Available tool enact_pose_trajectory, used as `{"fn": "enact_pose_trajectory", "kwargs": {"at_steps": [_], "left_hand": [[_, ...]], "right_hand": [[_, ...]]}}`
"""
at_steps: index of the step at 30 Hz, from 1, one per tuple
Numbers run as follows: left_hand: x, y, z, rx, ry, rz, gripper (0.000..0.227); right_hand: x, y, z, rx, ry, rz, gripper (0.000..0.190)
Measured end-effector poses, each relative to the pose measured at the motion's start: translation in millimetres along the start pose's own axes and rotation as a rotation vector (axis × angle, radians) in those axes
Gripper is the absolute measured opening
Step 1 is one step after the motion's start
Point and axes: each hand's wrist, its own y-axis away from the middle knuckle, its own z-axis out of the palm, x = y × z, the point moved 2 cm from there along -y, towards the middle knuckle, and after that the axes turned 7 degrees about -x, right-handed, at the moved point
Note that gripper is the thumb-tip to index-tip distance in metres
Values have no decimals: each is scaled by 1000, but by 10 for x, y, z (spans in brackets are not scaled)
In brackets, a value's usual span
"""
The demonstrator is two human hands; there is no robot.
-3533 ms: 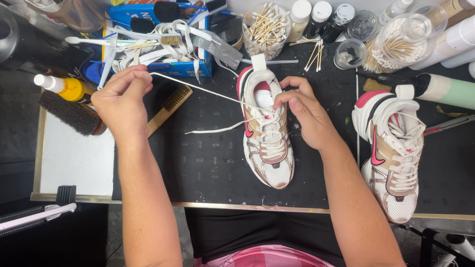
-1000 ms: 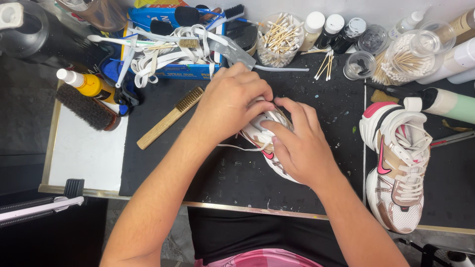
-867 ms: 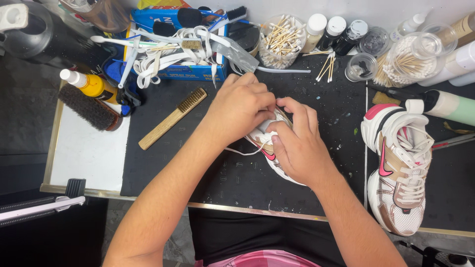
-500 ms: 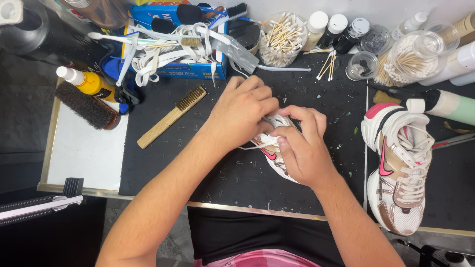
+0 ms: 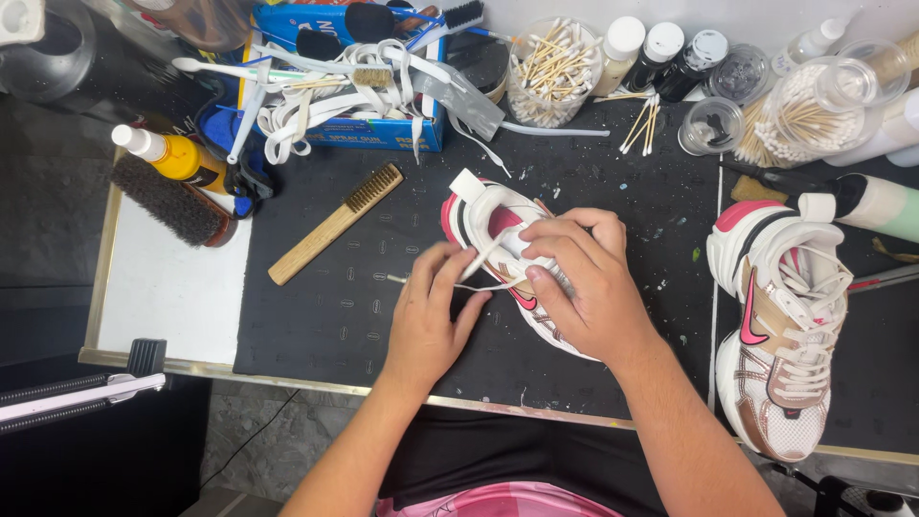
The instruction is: The person laces a white and pink Nike sneaker by threading white laces through the eyelets and tying a bow. They then switch to a pair of grey and beige New Balance sneakers, threading and tying the laces on both shoes. The person uses their hands to manipulate the laces and shoes throughout the process.
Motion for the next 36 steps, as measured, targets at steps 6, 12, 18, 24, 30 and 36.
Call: {"fn": "enact_pose_trajectory", "kwargs": {"at_steps": [6, 12, 18, 24, 30, 36], "left_hand": [[-191, 248, 170, -80, 40, 23, 31], [-151, 310, 151, -159, -34, 218, 39], [-157, 321, 155, -198, -28, 296, 36], [-174, 303, 181, -222, -23, 290, 38], [-211, 315, 213, -239, -28, 242, 35], [-214, 309, 225, -242, -31, 223, 31]], "right_hand": [[59, -178, -118, -26, -100, 98, 16], [79, -613, -179, -314, 229, -48, 28], [-5, -829, 83, -526, 540, 33, 17], [-84, -887, 117, -678, 781, 112, 19], [-54, -886, 170, -738, 869, 68, 20], [76, -793, 27, -521, 494, -7, 9]]}}
